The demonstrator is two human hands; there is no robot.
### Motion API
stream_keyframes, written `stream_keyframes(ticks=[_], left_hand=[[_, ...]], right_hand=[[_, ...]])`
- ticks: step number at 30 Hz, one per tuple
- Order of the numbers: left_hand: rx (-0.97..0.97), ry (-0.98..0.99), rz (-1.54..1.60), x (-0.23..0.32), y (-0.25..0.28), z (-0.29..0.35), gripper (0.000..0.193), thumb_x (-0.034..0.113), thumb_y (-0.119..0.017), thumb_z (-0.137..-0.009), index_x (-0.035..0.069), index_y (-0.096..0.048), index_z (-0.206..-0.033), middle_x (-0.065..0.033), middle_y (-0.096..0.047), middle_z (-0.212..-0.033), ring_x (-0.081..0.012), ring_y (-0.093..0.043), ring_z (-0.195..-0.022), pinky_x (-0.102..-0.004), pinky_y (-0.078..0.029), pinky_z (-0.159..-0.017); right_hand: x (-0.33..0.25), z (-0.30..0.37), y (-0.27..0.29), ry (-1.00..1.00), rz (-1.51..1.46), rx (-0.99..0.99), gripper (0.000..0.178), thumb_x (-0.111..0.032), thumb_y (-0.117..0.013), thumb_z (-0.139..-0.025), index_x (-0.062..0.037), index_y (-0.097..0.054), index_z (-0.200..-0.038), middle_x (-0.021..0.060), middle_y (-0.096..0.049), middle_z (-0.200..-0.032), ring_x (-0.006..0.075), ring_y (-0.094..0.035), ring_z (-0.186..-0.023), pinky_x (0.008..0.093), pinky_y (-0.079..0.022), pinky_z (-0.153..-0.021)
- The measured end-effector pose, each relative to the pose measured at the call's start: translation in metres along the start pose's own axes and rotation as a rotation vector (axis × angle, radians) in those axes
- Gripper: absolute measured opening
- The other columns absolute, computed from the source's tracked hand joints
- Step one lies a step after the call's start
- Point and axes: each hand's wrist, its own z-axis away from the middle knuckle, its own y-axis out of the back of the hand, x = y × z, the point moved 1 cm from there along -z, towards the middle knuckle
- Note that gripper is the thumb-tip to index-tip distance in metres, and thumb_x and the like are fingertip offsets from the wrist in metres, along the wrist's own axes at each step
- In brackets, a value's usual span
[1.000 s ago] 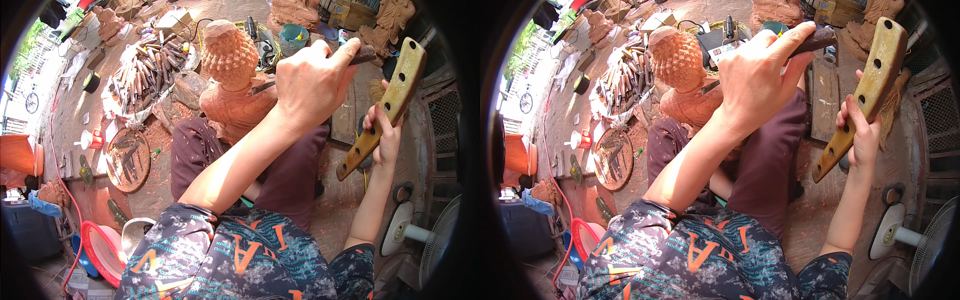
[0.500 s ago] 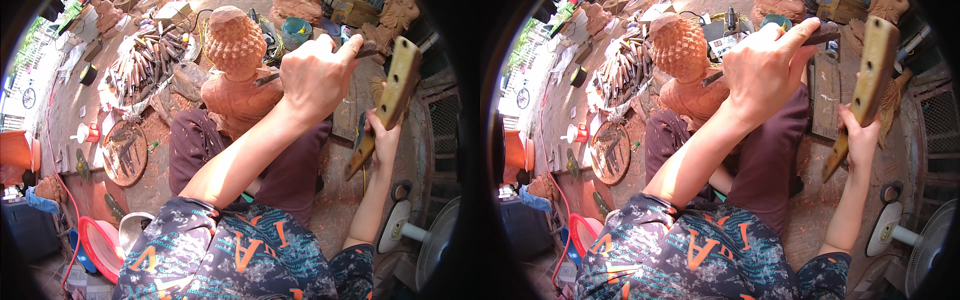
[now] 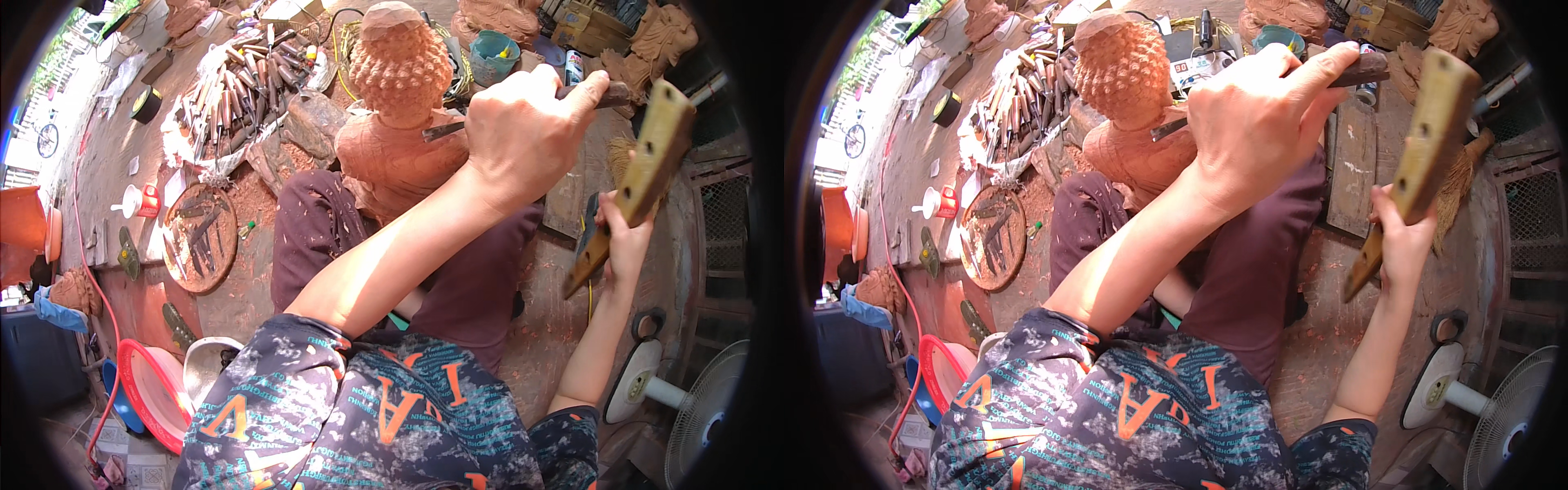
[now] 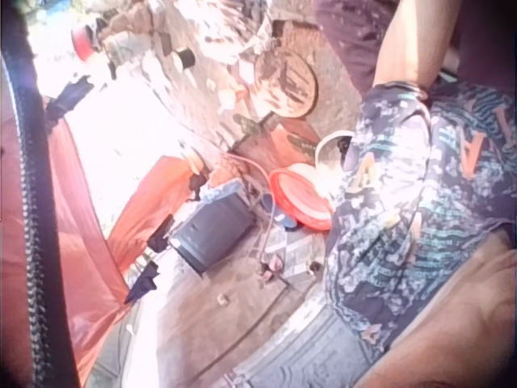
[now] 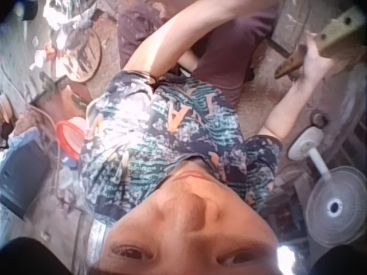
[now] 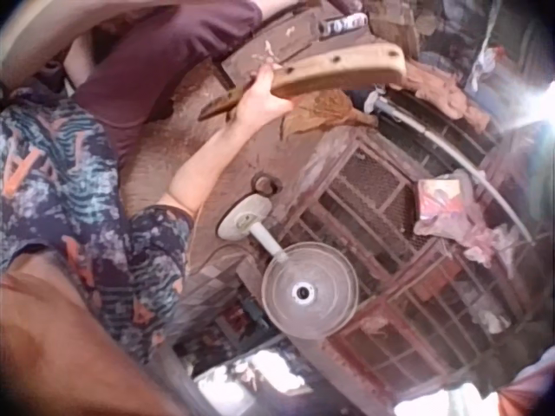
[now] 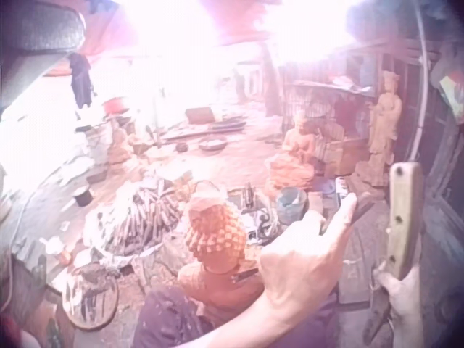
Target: The person carves a wooden sculpture of a figure's head and torso using a chisel and a wooden mallet. They repeatedly strike the chisel to shape the wood, occasionally switching tools from a collection nearby.
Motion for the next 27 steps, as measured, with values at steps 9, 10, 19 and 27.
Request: stream_keyframes(ticks=[9, 10, 19, 27], left_hand=[[-0.035, -0.096, 0.090, 0.004, 0.008, 0.005, 0.038, 0.029, -0.073, -0.074, 0.028, -0.067, -0.112, 0.0003, -0.053, -0.067, -0.0177, -0.057, -0.054, -0.0306, -0.041, -0.045], [-0.031, -0.098, 0.140, 0.007, 0.009, 0.004, 0.038, 0.029, -0.073, -0.074, 0.028, -0.067, -0.112, 0.0005, -0.054, -0.067, -0.0176, -0.057, -0.054, -0.0305, -0.041, -0.045], [-0.007, -0.009, 0.155, 0.008, 0.009, 0.000, 0.036, 0.033, -0.070, -0.078, 0.028, -0.066, -0.113, 0.0006, -0.052, -0.066, -0.0178, -0.057, -0.054, -0.0317, -0.040, -0.043], [-0.027, 0.001, 0.129, 0.006, 0.010, 0.002, 0.035, 0.033, -0.070, -0.078, 0.028, -0.066, -0.113, 0.0005, -0.052, -0.065, -0.0178, -0.057, -0.053, -0.0320, -0.040, -0.043]], right_hand=[[0.010, 0.008, 0.003, 0.065, 0.160, -0.044, 0.042, 0.000, -0.068, -0.081, -0.0042, -0.052, -0.120, -0.0006, -0.055, -0.079, 0.0068, -0.050, -0.068, 0.0213, -0.042, -0.063], [0.006, 0.008, 0.000, 0.063, 0.077, -0.036, 0.048, 0.000, -0.068, -0.081, -0.0047, -0.050, -0.125, -0.0004, -0.054, -0.078, 0.0070, -0.050, -0.067, 0.0215, -0.042, -0.063], [-0.021, 0.015, -0.009, 0.076, -0.207, 0.021, 0.064, 0.003, -0.065, -0.082, -0.0053, -0.039, -0.140, -0.0005, -0.052, -0.076, 0.0079, -0.048, -0.064, 0.0220, -0.042, -0.063], [-0.010, 0.016, 0.001, 0.028, -0.142, 0.046, 0.061, -0.001, -0.069, -0.081, -0.0037, -0.043, -0.137, 0.0003, -0.055, -0.088, 0.0083, -0.053, -0.078, 0.0221, -0.043, -0.074]])
